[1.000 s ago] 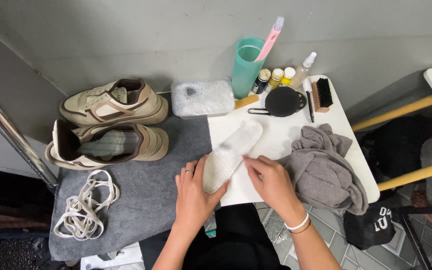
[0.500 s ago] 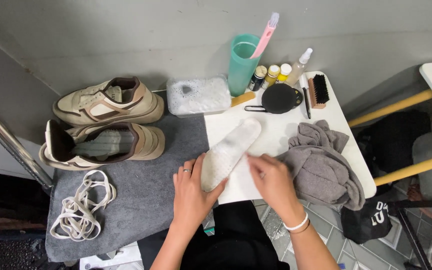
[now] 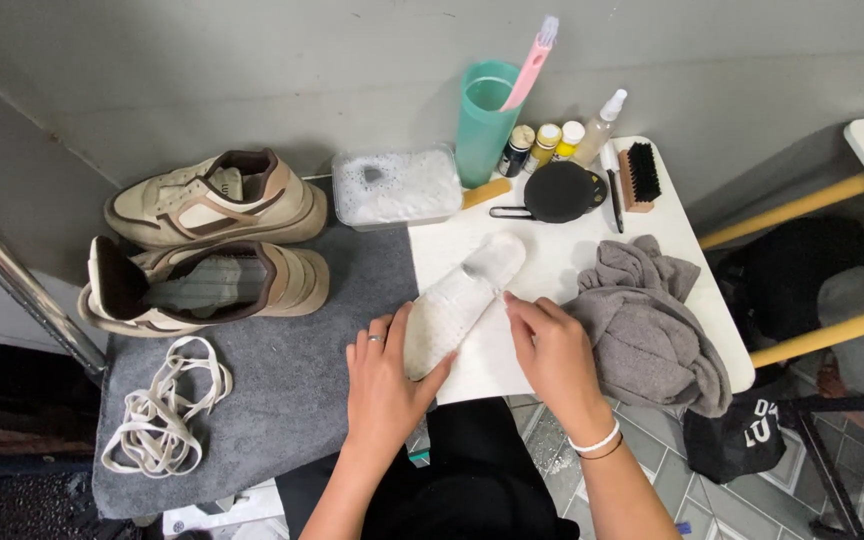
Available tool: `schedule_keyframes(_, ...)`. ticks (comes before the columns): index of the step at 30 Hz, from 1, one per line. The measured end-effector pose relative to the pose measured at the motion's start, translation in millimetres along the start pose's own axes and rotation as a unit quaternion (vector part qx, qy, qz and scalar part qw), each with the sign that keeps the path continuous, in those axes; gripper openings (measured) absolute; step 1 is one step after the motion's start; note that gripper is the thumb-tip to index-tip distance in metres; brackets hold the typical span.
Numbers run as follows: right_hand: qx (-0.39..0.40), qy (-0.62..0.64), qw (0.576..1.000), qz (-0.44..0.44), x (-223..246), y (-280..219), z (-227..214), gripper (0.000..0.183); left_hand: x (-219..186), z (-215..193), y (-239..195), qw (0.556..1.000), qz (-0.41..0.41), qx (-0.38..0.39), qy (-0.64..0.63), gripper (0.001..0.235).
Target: The person cleans a white shoe insole using a small brush and a cleaning solution. They scrub the insole thoroughly and then wipe it with a cloth.
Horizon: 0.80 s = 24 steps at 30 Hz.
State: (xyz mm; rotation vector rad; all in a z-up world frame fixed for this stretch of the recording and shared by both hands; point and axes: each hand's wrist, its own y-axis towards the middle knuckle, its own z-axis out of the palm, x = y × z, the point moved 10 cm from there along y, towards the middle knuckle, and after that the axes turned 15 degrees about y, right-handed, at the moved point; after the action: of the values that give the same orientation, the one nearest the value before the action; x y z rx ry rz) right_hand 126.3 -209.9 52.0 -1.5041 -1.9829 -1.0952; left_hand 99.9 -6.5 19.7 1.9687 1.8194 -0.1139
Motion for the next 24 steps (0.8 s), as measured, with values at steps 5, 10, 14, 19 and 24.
schedule_keyframes(5,0.088,0.040,0.995,-0.011,13.9,0.6,14.2,0.025,-0.1,0.6,0.9,1.000,0.001,0.010,-0.005,0.077)
schedule_keyframes(10,0.131,0.031,0.991,-0.002,12.7,-0.5,26.8,0.032,0.2,1.4,0.6,1.000,0.001,0.007,0.000,0.077)
schedule_keyframes(14,0.070,0.013,0.997,-0.006,9.7,3.1,13.8,0.028,-0.6,-0.5,0.0,1.000,0.003,-0.002,-0.002,0.076)
schedule_keyframes(19,0.085,0.042,0.995,0.014,7.0,-1.4,14.7,0.030,-0.9,-0.2,0.9,1.000,0.006,0.004,-0.005,0.076)
schedule_keyframes(24,0.096,0.054,0.994,-0.014,18.5,-3.9,14.2,0.028,-0.3,-0.8,0.7,1.000,0.006,0.001,-0.006,0.076)
